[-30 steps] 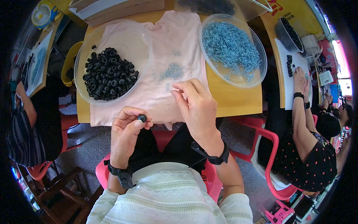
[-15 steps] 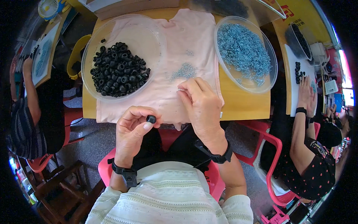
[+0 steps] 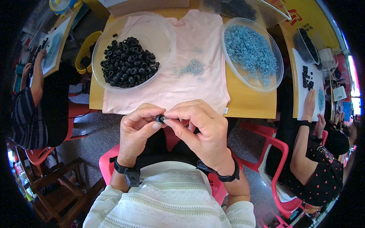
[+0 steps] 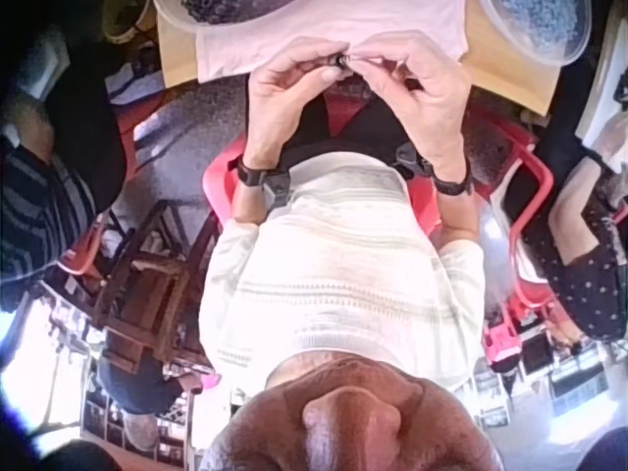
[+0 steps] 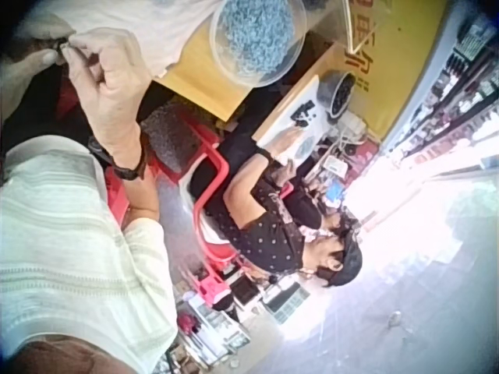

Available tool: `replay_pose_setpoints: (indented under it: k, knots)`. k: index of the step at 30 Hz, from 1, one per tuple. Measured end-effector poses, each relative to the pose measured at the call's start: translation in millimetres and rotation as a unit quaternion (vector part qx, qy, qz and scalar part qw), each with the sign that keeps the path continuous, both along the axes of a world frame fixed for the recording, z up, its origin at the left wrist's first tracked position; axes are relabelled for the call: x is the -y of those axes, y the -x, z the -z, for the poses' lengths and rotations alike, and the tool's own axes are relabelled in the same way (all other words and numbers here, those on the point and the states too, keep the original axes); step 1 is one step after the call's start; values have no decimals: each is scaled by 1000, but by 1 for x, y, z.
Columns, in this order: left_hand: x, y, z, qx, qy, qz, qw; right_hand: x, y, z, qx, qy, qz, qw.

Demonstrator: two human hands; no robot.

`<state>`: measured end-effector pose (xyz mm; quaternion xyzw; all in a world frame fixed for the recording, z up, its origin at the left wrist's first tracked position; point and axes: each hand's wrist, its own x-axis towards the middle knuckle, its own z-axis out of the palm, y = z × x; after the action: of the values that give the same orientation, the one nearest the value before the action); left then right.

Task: Assembling small blue beads into black rubber gasket rings.

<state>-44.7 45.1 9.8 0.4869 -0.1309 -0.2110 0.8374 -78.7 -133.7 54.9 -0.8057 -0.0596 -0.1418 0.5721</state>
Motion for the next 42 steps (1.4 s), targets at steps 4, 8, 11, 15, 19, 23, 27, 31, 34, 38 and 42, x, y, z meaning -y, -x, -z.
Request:
replay_pose_setpoints:
  k: [4, 8, 11, 15, 19, 23, 27, 31, 34, 38, 42]
  knots:
    - [-1, 2, -7, 11, -18, 6, 1000, -2, 3, -6, 43, 88, 10, 995]
    - [-2, 4, -8, 4, -35, 2, 999, -7, 5, -9, 81, 148, 13, 986]
    - [-2, 6, -12, -45, -44, -8, 998, -9, 5, -4, 120, 185, 10, 975]
    - [-3, 3, -9, -87, -21, -29, 996, -13, 2, 3, 149, 247, -6, 957]
    - [-11, -1, 4, -128, 28, -57, 990, -19, -7, 1, 119, 265, -41, 956]
    - [-18, -8, 7, -129, 53, -58, 989, -15, -42, -10, 99, 237, -19, 966]
    - [-23, -14, 8, -97, 49, -37, 993, -9, -89, -14, 38, 307, 37, 950]
    - [-25, -17, 5, -78, 7, -45, 996, -6, -122, -4, 67, 388, 4, 919]
    - [-22, -17, 3, -76, -30, -70, 994, -8, -136, -2, 33, 452, -66, 889]
    - [-22, -19, 5, -71, -28, -62, 995, -13, -149, 2, 11, 461, -125, 878]
    - [-26, -20, 4, -75, -6, -29, 997, -16, -155, 9, -19, 481, -140, 865]
